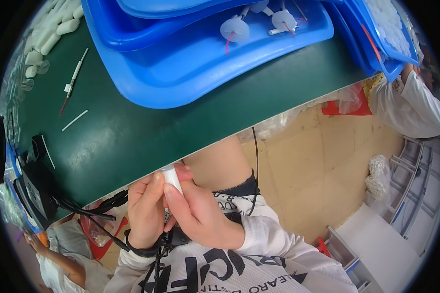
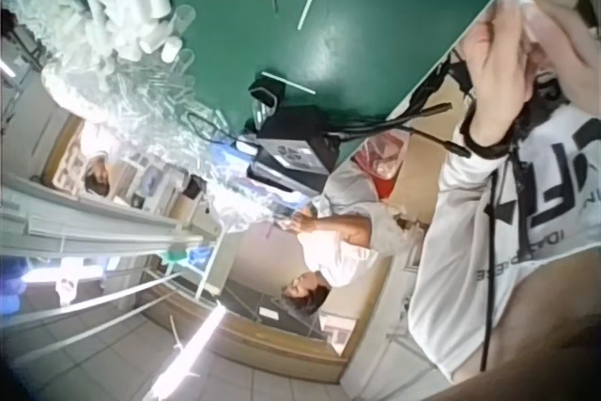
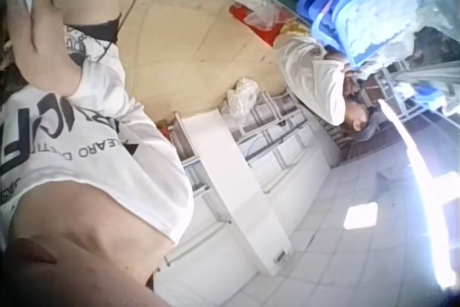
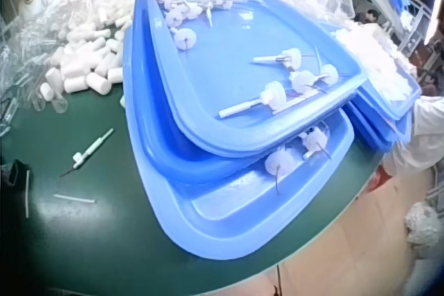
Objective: The person assembles small white cylindrical components by inserting a clear plastic piece with a red wire into the cylinder. The person handles the parts one at a time, picking them from blue trays and the green table surface, and places the finished units back on the table.
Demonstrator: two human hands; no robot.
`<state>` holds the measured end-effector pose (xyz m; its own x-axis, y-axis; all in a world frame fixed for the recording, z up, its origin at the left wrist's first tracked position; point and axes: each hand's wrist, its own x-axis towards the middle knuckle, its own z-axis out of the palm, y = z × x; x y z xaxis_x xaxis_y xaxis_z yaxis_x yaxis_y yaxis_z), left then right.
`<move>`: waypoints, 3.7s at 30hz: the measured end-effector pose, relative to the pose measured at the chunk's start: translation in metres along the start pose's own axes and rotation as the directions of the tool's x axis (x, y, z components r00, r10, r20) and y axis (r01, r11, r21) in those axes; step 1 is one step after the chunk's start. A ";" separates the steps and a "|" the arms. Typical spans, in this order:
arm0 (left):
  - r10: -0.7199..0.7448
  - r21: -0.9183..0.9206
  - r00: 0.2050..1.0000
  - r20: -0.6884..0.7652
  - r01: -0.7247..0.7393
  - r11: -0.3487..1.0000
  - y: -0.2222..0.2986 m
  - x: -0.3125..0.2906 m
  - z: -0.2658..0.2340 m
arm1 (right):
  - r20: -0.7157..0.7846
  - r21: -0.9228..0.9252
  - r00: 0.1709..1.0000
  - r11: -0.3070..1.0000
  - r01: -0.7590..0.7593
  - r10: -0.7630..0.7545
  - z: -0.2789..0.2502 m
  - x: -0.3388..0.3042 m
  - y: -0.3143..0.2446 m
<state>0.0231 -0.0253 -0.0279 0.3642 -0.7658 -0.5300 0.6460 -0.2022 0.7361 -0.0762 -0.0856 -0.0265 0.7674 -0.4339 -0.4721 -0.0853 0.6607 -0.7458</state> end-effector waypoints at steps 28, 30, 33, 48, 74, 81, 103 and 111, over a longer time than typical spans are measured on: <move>-0.202 -0.013 0.957 0.210 0.210 0.978 0.019 0.003 -0.018 | 0.136 0.083 0.989 0.996 0.039 -0.050 -0.002 0.005 0.003; -0.223 0.013 0.959 0.172 0.224 0.974 0.018 0.001 -0.013 | 0.269 0.383 0.962 0.921 -0.065 -0.044 -0.013 0.008 0.014; -0.133 0.073 0.989 0.062 0.129 0.989 0.015 -0.003 -0.005 | 0.309 0.269 0.948 0.963 -0.006 -0.080 -0.029 0.011 0.018; 0.805 0.472 0.592 0.029 -0.718 0.511 -0.034 -0.017 0.017 | -0.007 -0.106 0.946 0.941 0.321 -0.324 -0.047 -0.020 -0.015; 0.426 0.727 0.751 0.505 -0.636 0.258 0.017 -0.059 0.006 | -0.222 -0.597 0.917 0.790 0.140 -0.331 -0.187 0.033 -0.032; 0.279 0.967 0.953 0.121 -0.176 0.182 0.135 -0.146 0.000 | -0.220 -0.933 0.842 -0.145 -0.329 -0.493 -0.316 0.172 0.019; 0.598 0.838 0.743 0.300 0.094 -0.538 0.229 0.116 -0.107 | -0.141 -0.908 0.645 0.358 0.219 -0.751 -0.194 0.004 -0.027; 0.553 0.816 0.689 0.468 -0.097 -0.570 0.209 0.126 -0.049 | 0.062 -0.883 0.448 0.160 0.441 -0.892 -0.132 -0.008 -0.142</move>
<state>0.2367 -0.1347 0.0385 0.2941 -0.9255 0.2386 -0.9509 -0.3085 -0.0247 -0.1541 -0.2566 0.0207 0.4593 -0.7454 0.4831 -0.2363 -0.6268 -0.7425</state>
